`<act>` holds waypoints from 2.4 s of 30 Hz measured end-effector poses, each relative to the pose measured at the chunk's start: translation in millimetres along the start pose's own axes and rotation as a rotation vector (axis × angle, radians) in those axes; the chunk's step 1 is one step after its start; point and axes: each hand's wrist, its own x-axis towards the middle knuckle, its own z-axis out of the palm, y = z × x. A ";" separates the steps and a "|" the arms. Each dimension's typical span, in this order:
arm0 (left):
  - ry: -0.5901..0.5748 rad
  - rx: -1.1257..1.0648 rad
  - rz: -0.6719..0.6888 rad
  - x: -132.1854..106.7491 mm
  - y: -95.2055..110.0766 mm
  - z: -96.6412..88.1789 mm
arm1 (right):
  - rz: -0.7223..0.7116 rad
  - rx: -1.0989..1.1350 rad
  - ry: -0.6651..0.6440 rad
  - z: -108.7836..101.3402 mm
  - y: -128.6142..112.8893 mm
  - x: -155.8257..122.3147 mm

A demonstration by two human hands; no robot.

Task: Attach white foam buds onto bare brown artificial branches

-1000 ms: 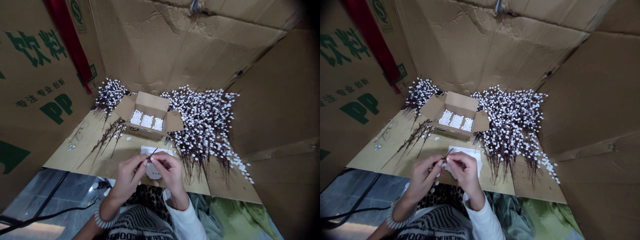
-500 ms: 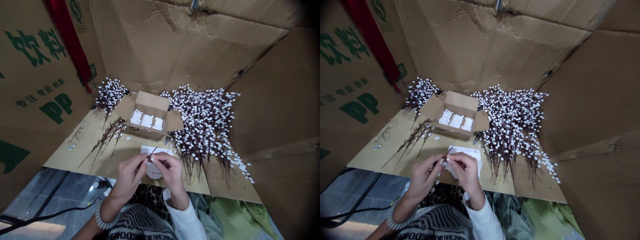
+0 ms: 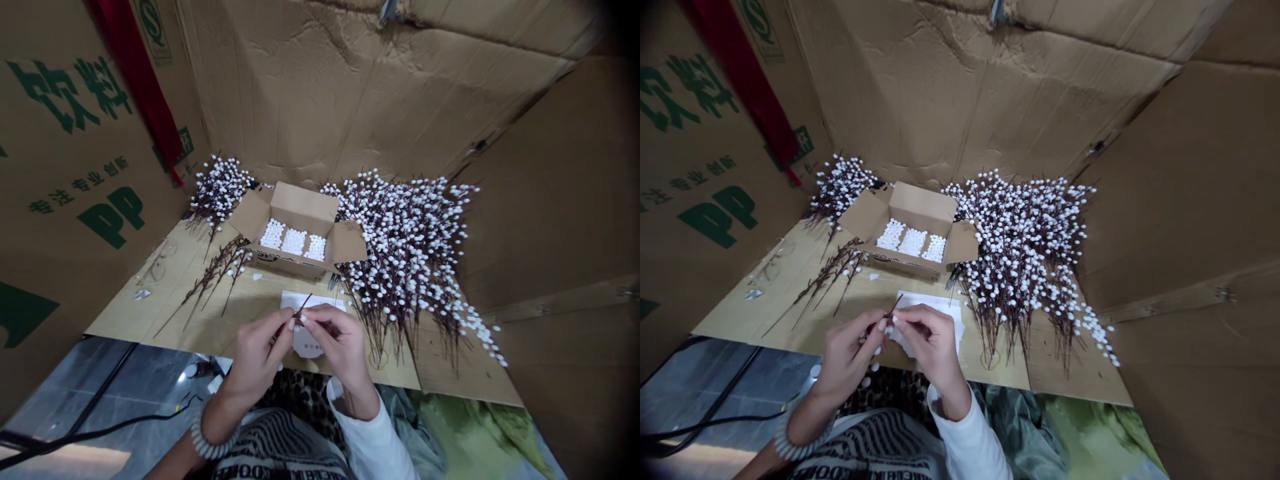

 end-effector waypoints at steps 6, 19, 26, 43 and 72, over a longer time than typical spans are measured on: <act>-0.019 -0.042 0.008 -0.5 3.8 2.2 | 0.047 0.061 0.034 2.4 4.7 -1.5; 0.071 -0.023 -0.031 -0.4 4.6 2.3 | -0.052 0.040 0.063 3.5 -10.2 0.9; 0.100 0.016 0.066 -0.1 4.2 0.9 | -0.169 -0.128 0.052 0.2 -13.3 -1.5; 0.115 0.052 0.192 5.2 12.1 1.5 | -0.192 -0.157 0.094 0.1 -9.5 -6.2; 0.053 -0.284 -0.111 -8.9 1.5 10.3 | -0.138 0.038 0.072 2.4 -8.6 -2.8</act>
